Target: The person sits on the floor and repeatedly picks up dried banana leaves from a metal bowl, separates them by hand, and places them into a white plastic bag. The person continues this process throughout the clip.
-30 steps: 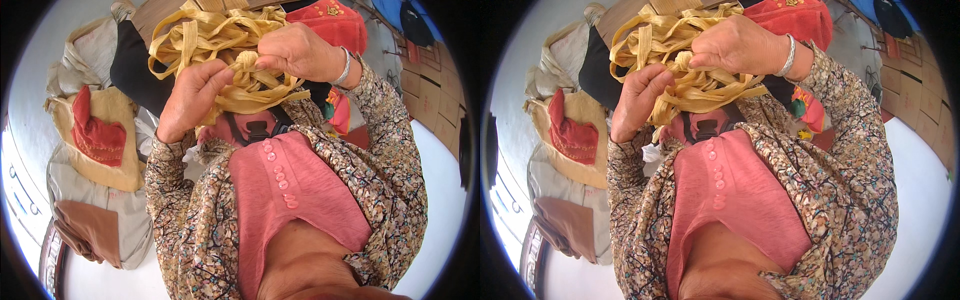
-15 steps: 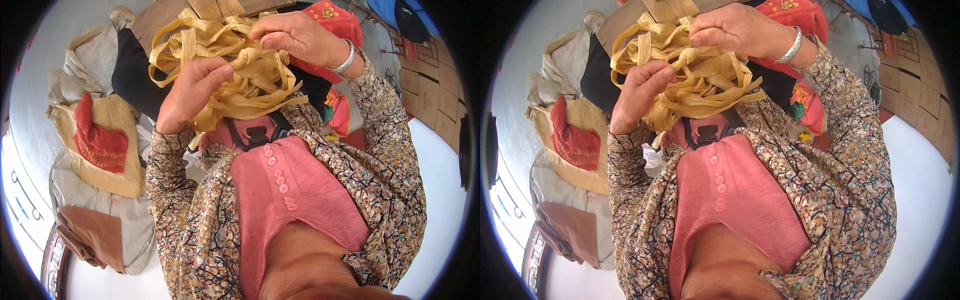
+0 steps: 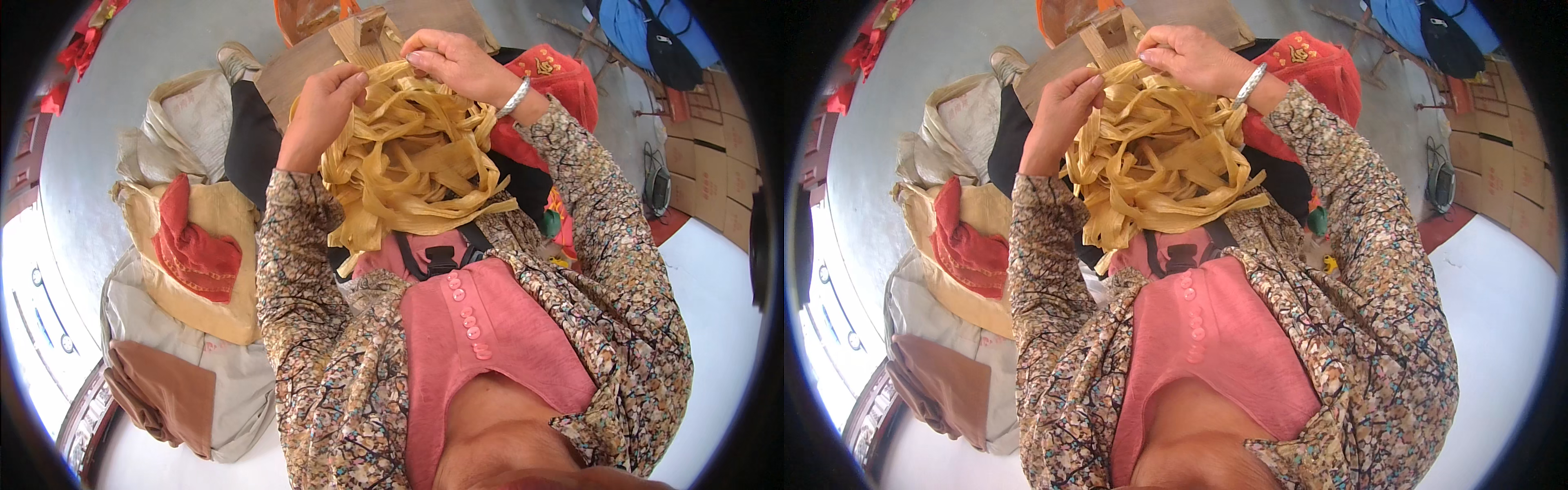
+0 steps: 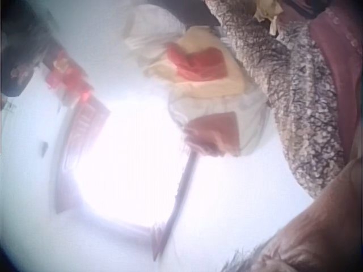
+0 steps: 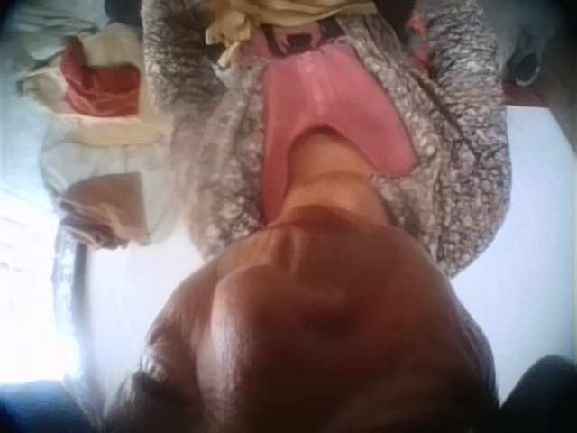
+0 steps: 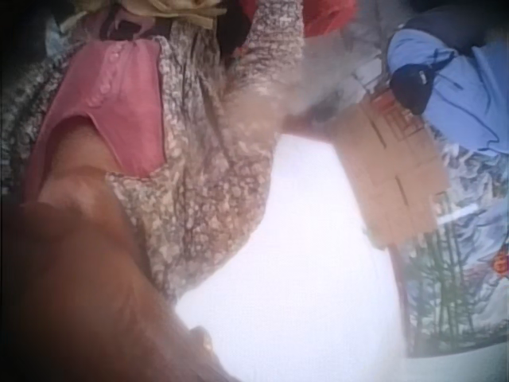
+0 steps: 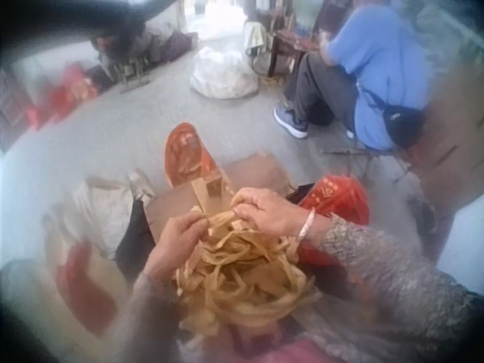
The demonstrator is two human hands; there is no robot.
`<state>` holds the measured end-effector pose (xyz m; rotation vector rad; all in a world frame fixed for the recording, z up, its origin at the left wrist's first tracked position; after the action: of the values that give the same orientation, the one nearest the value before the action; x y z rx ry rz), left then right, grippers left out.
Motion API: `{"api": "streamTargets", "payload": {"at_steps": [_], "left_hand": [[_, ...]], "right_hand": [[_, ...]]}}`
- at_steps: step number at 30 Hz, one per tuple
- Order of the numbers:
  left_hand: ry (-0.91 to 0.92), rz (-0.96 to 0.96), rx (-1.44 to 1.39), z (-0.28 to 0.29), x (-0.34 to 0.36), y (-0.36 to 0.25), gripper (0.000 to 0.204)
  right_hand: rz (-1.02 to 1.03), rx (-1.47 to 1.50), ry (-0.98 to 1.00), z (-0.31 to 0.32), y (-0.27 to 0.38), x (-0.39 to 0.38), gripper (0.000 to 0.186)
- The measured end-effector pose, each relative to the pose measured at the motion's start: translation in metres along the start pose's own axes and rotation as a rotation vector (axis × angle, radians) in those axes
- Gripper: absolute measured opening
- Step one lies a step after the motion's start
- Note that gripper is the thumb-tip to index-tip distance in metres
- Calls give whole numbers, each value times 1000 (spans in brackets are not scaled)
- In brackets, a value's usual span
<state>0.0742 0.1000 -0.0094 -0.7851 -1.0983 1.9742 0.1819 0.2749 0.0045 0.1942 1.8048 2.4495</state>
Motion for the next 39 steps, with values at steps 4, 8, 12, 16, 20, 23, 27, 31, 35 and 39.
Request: {"api": "streamTargets", "payload": {"at_steps": [4,8,12,16,20,23,27,31,35,39], "left_hand": [[-17,71,-121,-4,21,12,18],[-33,49,-125,-9,32,21,14],[-76,87,-34,-8,36,23,15],[-281,9,324,-11,40,40,18],[-446,54,454,-10,19,35,17],[-528,-22,498,-20,-9,31,17],[-450,74,519,-47,-43,38,17],[-367,35,745,-69,-61,37,13],[-75,159,979,-72,-73,27,11],[-265,103,696,-57,-73,30,18]], "right_hand": [[46,20,-89,3,-24,13,21],[63,-83,-126,4,-30,18,22],[139,-137,-176,1,-36,21,23],[25,-191,-91,-4,-58,22,24],[51,-157,-136,7,-50,-9,24],[26,161,-156,0,-43,-31,27],[-204,381,-27,-9,-50,-43,32],[-361,371,-20,-24,-71,-50,26],[-105,41,-31,-43,-64,-61,25],[-67,285,-167,-31,-50,-66,26]]}}
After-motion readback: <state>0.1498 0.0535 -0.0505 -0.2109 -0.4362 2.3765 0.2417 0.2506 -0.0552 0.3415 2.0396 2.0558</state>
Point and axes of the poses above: each hand's wrist, its own x-axis towards the middle knuckle, its own z-axis out of the back of the hand, y = z × x, the point moved 4 cm from there along x, towards the middle knuckle, and after that the axes turned 15 degrees about x, right-handed, at the moved point
